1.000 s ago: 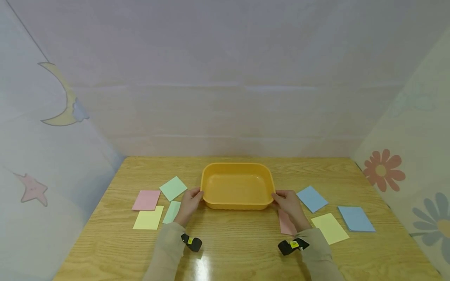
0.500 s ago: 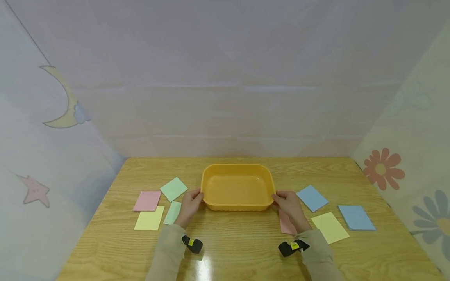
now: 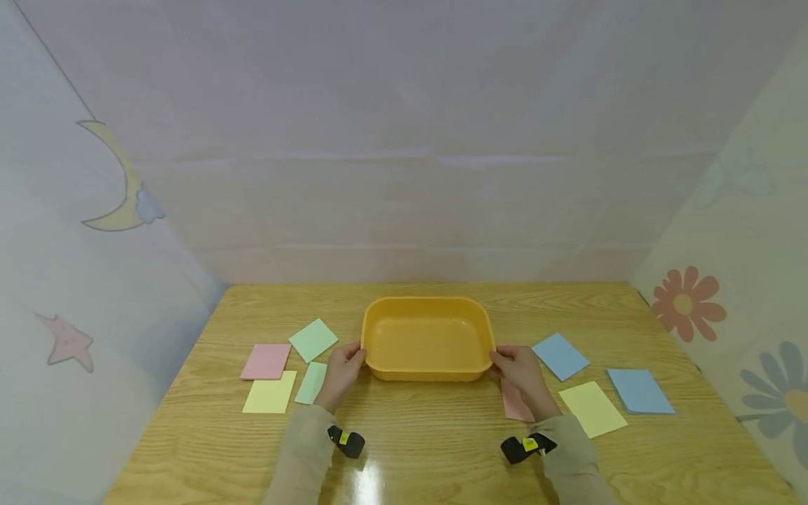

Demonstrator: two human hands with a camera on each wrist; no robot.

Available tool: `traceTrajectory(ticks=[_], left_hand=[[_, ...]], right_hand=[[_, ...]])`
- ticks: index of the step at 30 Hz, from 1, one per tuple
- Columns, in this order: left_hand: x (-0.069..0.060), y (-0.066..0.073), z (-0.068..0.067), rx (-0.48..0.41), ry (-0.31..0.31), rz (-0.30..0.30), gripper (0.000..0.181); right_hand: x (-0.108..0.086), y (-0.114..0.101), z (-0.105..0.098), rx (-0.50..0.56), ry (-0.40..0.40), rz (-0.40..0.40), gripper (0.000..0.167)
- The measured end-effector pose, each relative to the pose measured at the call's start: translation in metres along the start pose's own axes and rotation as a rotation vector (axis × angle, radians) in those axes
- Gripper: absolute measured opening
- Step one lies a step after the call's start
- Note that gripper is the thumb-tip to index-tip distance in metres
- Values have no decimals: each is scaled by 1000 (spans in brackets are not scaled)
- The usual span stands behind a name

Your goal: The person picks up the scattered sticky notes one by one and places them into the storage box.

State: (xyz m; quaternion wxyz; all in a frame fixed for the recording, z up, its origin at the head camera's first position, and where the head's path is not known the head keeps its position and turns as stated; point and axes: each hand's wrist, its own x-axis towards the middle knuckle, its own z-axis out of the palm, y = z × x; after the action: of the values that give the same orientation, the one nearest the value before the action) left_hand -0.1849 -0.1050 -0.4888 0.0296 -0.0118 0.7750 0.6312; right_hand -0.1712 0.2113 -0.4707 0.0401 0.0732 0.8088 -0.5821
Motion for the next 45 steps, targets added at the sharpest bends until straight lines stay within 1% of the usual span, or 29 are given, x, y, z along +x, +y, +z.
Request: traceTrajectory(ticks=[8,15,22,25,28,34,36,39,42,45], left_hand=[[-1,-3,-1,-20,-20,-1,36],[-2,-3,-2,-49,-38,11,35],[-3,-4,-1,7,-10,14,35],[-4,-4,0,1,2,2,35],[-6,-3,0,-2,5,4,35],[-8,-3,-1,-15,-4,12,35],[-11,2,-2,-21,-9,12,34],[-18,17,-2,-12,-8,19,33],[-17,13,-1,7,6,19,34],[-11,-1,0,8,20,22,33]], right_hand=[[-2,1,0,23,1,-12,28],[-3,1,-1,25,-2,-12,28],[-5,-1,-2,25,-2,-14,28],[-6,0,-2,15,-6,-16,28],[-6,0,-2,10,-5,-7,28],[-9,-1,-2,-2,-2,-2,28],[-10,-1,-1,-1,0,2,28],[-10,-2,-1,2,-2,-1,27],[-10,-1,-2,-1,-6,-5,27],[-10,-1,-2,-3,-9,-8,27]])
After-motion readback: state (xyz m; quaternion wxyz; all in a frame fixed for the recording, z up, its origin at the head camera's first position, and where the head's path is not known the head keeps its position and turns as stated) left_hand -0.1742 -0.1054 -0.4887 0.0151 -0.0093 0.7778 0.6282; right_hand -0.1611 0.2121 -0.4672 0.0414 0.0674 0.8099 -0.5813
